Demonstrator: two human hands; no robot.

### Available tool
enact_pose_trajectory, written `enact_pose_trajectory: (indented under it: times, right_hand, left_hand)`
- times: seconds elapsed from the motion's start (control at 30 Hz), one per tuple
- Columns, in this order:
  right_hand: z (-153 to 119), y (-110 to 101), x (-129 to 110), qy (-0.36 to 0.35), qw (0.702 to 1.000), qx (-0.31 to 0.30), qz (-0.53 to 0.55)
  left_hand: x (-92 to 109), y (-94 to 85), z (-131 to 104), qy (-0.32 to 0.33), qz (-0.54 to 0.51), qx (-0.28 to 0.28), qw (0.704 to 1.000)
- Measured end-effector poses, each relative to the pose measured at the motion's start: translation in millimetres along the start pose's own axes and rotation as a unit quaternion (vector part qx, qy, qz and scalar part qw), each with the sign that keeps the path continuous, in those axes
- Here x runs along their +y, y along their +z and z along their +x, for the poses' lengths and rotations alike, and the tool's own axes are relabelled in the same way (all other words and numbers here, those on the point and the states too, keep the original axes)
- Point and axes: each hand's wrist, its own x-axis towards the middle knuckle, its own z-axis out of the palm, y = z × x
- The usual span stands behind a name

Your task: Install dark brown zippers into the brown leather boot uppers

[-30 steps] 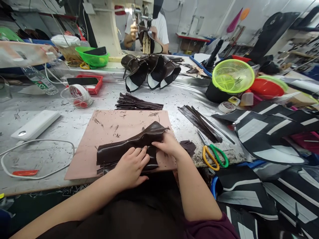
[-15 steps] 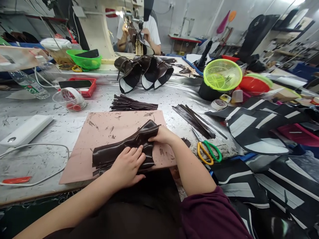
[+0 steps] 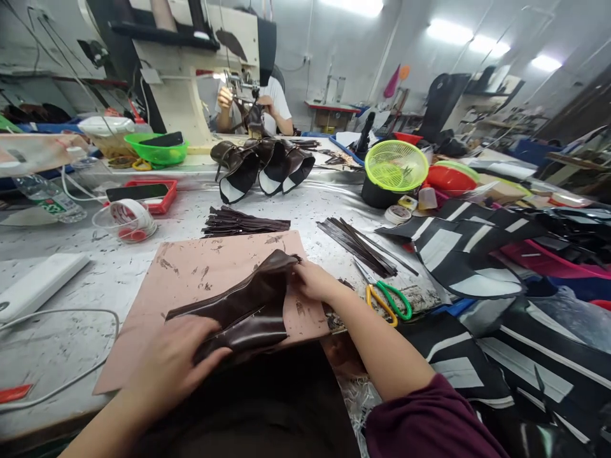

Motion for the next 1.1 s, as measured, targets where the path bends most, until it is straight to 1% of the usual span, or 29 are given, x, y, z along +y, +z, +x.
enact_pose_trajectory:
  times: [0.03,0.1,0.13,0.17,0.23,0.33,0.4,0.47,0.5,0.53,0.57,0.6,0.63,0.67,0.7,0.77,0.8,0.83,0.87,0.9,0.97,1.03,1.1]
  right_hand:
    - [-1.3,-7.1,6.5,0.044,0.999,0.012,0.022]
    - [-1.0,-18.5,19.5,0.142,0.987,0.046,0.059]
    - [1.1,-21.5,24.7,0.186,0.978,0.057,0.075]
    - [4.4,-22.4,28.3,0.219,0.97,0.058,0.089]
    - [13.2,-19.1,30.5,0.248,0.962,0.035,0.114]
    - [22.9,-12.8,26.0,0.262,0.952,0.017,0.158]
    - [21.8,-15.5,21.9,0.26,0.948,0.033,0.18]
    - [14.8,-23.9,16.3,0.251,0.945,0.073,0.197]
    - [9.6,-28.6,11.5,0.242,0.941,0.113,0.209]
    - [3.5,-32.4,4.3,0.22,0.931,0.173,0.233]
    - [-3.3,-34.5,-5.7,0.184,0.915,0.242,0.267]
    - [-10.6,-34.2,-18.4,0.132,0.883,0.323,0.314]
    - [-18.2,-31.4,-33.3,0.07,0.851,0.378,0.357]
    - [-25.6,-26.3,-49.3,0.018,0.836,0.399,0.377]
    - [-32.0,-19.5,-65.0,-0.01,0.843,0.398,0.362]
    - [-39.9,-4.5,-90.2,-0.033,0.876,0.391,0.28]
    - [-40.7,1.9,-97.7,-0.033,0.884,0.391,0.256]
    - [-39.6,6.5,-101.4,-0.028,0.881,0.396,0.257]
    - [-37.1,9.0,-101.7,-0.019,0.871,0.401,0.283]
    - [-33.8,9.1,-99.2,-0.007,0.854,0.406,0.325]
    - [-27.8,2.5,-89.9,0.017,0.813,0.421,0.403]
    - [-26.4,-11.6,-79.2,0.029,0.778,0.445,0.442]
    - [-30.2,-29.1,-68.2,0.033,0.75,0.479,0.455]
  left_hand:
    - [-8.5,-4.7,-8.4,-0.019,0.022,0.068,0.997]
    - [-21.1,-9.8,-23.0,-0.026,0.051,0.132,0.99]
    - [-24.1,-10.3,-28.6,-0.02,0.055,0.148,0.987]
    - [-24.6,-9.5,-32.7,-0.012,0.051,0.152,0.987]
    - [-19.4,-5.9,-37.2,0.008,0.037,0.145,0.989]
    - [-5.7,0.2,-38.9,0.029,0.041,0.132,0.99]
    - [1.6,2.9,-40.2,0.04,0.05,0.131,0.989]
    - [5.9,5.1,-43.1,0.045,0.053,0.118,0.991]
    - [7.0,6.5,-45.0,0.045,0.054,0.106,0.992]
    - [7.7,8.2,-47.1,0.042,0.058,0.094,0.993]
    - [8.1,10.2,-49.2,0.038,0.064,0.083,0.994]
    - [8.2,12.6,-51.2,0.034,0.072,0.071,0.994]
    - [8.1,15.0,-52.8,0.031,0.079,0.061,0.995]
    - [7.9,17.3,-54.1,0.029,0.084,0.053,0.995]
    - [7.6,19.4,-54.9,0.029,0.085,0.044,0.995]
    - [6.9,22.3,-55.1,0.029,0.08,0.034,0.996]
    - [6.6,23.2,-54.6,0.029,0.076,0.033,0.996]
    - [6.4,23.6,-53.7,0.027,0.071,0.032,0.997]
    - [6.3,23.8,-52.6,0.024,0.066,0.033,0.997]
    - [6.2,23.8,-51.2,0.021,0.061,0.033,0.997]
    - [5.9,23.3,-48.2,0.019,0.054,0.034,0.998]
    - [5.4,22.5,-45.5,0.02,0.052,0.047,0.997]
    - [4.3,21.5,-43.4,0.026,0.051,0.065,0.996]
